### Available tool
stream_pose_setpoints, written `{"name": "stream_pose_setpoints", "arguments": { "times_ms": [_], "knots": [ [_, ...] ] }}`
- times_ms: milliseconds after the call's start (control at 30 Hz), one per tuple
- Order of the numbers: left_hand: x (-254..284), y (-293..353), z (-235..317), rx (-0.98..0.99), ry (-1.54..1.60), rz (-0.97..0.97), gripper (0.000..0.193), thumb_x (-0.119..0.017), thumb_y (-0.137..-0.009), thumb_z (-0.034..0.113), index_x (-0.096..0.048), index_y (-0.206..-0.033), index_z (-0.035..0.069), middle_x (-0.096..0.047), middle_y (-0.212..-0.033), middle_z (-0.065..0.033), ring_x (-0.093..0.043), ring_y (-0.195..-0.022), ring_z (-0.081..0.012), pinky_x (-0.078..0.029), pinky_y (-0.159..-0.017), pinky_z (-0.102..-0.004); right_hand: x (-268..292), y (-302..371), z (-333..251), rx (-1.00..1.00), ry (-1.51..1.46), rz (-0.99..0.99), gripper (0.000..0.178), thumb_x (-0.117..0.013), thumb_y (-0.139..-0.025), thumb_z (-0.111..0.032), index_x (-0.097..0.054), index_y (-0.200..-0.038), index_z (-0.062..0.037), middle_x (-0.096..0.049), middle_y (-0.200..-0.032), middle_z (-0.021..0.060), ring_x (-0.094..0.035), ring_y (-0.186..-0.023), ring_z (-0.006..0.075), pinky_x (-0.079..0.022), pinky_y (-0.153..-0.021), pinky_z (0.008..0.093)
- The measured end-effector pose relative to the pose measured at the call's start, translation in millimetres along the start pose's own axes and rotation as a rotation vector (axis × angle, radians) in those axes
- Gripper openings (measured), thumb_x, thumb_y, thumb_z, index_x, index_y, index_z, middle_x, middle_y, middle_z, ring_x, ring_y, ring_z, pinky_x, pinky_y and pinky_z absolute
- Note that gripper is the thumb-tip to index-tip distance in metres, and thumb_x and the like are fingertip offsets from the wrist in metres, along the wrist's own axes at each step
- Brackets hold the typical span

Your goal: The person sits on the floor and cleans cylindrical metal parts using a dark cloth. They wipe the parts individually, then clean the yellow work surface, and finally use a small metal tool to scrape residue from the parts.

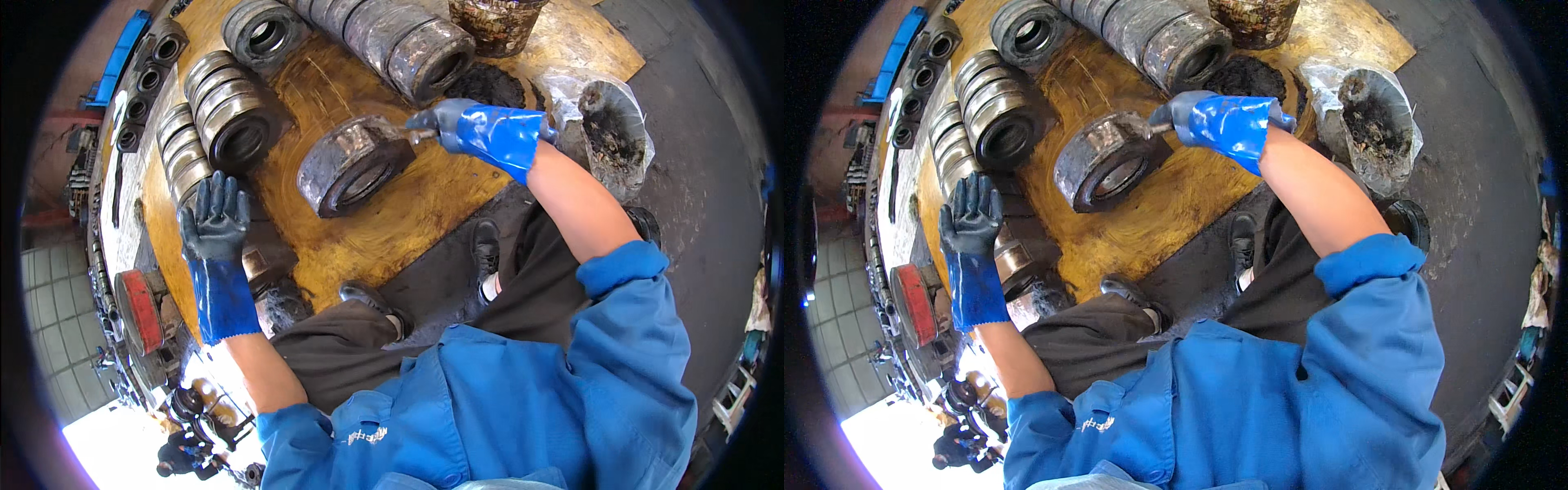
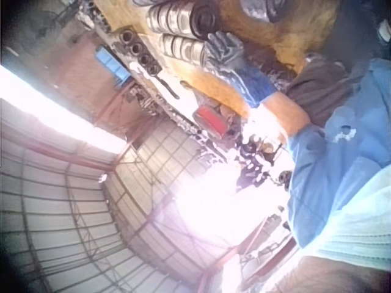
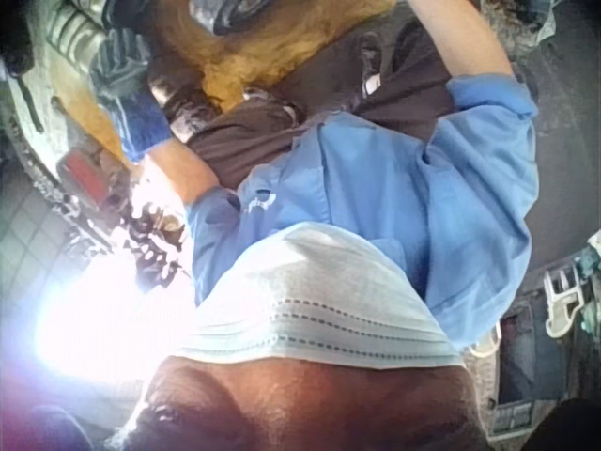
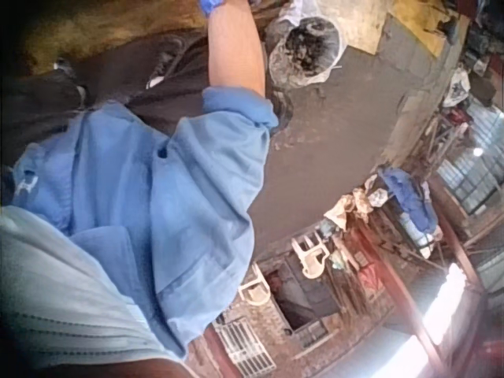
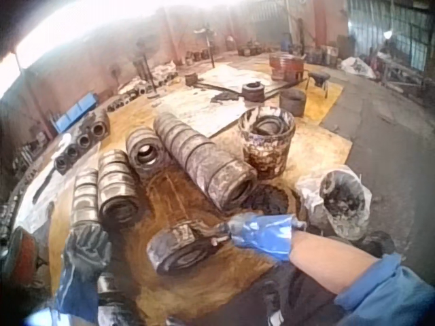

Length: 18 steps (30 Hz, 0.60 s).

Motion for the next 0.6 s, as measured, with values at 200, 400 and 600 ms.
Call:
{"name": "stream_pose_setpoints", "arguments": {
  "times_ms": [200, 400, 600],
  "knots": [
    [-6.7, -5.7, -4.7, 0.047, 0.0, -0.039, 0.067, -0.059, -0.1, 0.047, -0.052, -0.151, 0.005, -0.043, -0.163, -0.0193, -0.039, -0.151, -0.0405, -0.036, -0.12, -0.064, -20.0, -8.7, 38.3, 0.097, 0.065, 0.066, 0.068, -0.051, -0.083, 0.009, -0.067, -0.139, -0.0265, -0.074, -0.129, 0.0086, -0.07, -0.118, 0.0328, -0.055, -0.094, 0.0423],
    [-23.6, -13.4, -7.7, 0.037, -0.03, -0.1, 0.065, -0.058, -0.1, 0.046, -0.053, -0.15, 0.005, -0.043, -0.163, -0.0194, -0.04, -0.151, -0.0405, -0.037, -0.118, -0.0666, -27.4, -10.8, 56.7, 0.049, -0.063, 0.155, 0.069, -0.052, -0.082, 0.008, -0.066, -0.14, -0.0266, -0.071, -0.134, 0.0093, -0.066, -0.122, 0.0369, -0.054, -0.097, 0.044],
    [-15.9, -9.3, -2.6, -0.017, -0.042, -0.023, 0.066, -0.05, -0.102, 0.047, -0.049, -0.153, 0.005, -0.044, -0.163, -0.0181, -0.04, -0.151, -0.0407, -0.036, -0.118, -0.0671, -25.2, -10.0, 52.8, 0.066, -0.137, 0.039, 0.06, -0.056, -0.086, 0.008, -0.07, -0.133, -0.0264, -0.076, -0.122, 0.0082, -0.071, -0.113, 0.0306, -0.054, -0.092, 0.0397]
  ]
}}
Point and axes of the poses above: each hand's wrist, its own y-axis away from the middle knuckle, its own x-axis out of the back of the hand, z = x × y, the point moved 8 cm from there along -y, towards the middle knuckle
